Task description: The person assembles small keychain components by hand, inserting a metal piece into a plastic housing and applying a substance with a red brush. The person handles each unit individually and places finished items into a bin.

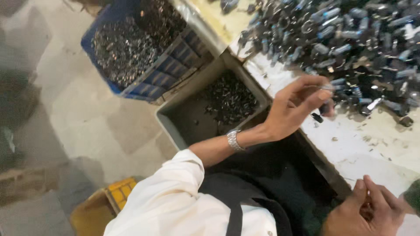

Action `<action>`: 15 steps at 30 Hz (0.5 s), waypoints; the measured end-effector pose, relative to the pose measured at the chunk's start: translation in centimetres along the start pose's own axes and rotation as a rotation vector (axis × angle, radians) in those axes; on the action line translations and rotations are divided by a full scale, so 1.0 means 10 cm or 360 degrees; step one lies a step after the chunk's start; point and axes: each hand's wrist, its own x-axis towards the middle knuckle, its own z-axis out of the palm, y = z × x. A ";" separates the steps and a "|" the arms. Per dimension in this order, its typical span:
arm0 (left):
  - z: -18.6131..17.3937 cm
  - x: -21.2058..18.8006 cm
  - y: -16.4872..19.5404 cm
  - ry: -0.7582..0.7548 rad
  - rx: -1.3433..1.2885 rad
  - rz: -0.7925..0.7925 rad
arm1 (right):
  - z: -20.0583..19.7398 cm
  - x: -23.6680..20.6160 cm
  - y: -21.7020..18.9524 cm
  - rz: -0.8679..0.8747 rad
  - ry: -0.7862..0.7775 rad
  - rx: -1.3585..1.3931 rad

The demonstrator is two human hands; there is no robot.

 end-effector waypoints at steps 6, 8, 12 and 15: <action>0.20 -0.53 -0.09 -0.0554 -0.0234 -0.0241 | -0.07 -0.13 0.14 0.1215 -0.0085 0.0759; 0.21 -0.62 -0.05 -0.0749 -0.0110 -0.0167 | -0.05 -0.17 0.28 0.1121 -0.0111 0.0851; 0.22 -0.74 0.08 -0.0828 0.0636 0.0274 | 0.05 -0.31 0.48 0.0572 -0.0039 0.0921; 0.27 -0.78 0.12 -0.0814 0.0679 0.0317 | 0.03 -0.38 0.48 0.0499 -0.0012 0.0718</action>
